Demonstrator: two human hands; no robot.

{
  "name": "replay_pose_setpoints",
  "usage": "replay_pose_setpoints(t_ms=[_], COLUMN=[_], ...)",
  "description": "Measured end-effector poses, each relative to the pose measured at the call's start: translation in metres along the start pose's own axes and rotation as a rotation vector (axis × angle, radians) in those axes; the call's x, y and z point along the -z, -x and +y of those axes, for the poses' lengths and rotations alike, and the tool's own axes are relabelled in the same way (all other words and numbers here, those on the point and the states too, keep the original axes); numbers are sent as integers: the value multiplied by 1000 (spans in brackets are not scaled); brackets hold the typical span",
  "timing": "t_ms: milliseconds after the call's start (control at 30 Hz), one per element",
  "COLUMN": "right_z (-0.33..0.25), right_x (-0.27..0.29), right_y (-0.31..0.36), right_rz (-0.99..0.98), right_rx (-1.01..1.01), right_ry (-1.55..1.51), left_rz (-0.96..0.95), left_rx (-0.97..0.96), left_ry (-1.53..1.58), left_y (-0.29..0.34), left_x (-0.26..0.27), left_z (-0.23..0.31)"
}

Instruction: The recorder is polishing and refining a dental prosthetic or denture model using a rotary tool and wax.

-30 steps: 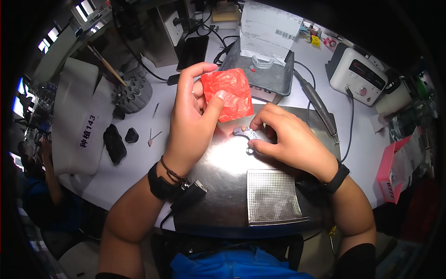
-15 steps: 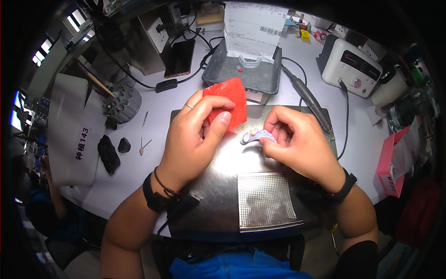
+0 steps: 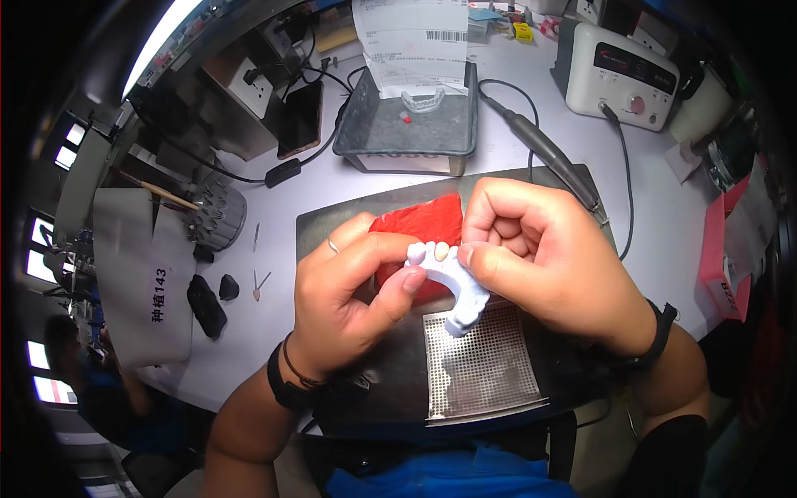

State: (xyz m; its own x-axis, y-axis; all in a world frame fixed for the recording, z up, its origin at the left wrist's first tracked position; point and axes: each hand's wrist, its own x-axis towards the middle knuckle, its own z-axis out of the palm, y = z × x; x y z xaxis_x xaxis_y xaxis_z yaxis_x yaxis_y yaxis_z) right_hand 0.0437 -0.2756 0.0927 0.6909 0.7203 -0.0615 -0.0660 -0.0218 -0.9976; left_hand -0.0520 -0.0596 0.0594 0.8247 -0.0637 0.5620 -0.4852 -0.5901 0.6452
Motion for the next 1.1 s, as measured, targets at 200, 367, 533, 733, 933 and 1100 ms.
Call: replay_pose_setpoints(t_ms=[200, 367, 533, 733, 933, 1100], right_z=[-7, -7, -4, -7, -5, -6], right_x=[7, 6, 5, 6, 5, 6], right_y=[4, 5, 3, 4, 2, 2], right_rz=[-160, -157, -168, -197, -233, -244], right_rx=[-18, 4, 12, -19, -76, -75], right_ry=[-18, -11, -23, -59, -189, -184], left_rz=[13, 26, 4, 0, 9, -15], left_rx=[-31, -40, -73, -98, -93, -106], left_ry=[-35, -33, -79, -90, -44, -51], left_y=[3, 3, 4, 4, 6, 4], left_x=[1, 3, 4, 5, 4, 6], left_z=[7, 9, 11, 15, 17, 19])
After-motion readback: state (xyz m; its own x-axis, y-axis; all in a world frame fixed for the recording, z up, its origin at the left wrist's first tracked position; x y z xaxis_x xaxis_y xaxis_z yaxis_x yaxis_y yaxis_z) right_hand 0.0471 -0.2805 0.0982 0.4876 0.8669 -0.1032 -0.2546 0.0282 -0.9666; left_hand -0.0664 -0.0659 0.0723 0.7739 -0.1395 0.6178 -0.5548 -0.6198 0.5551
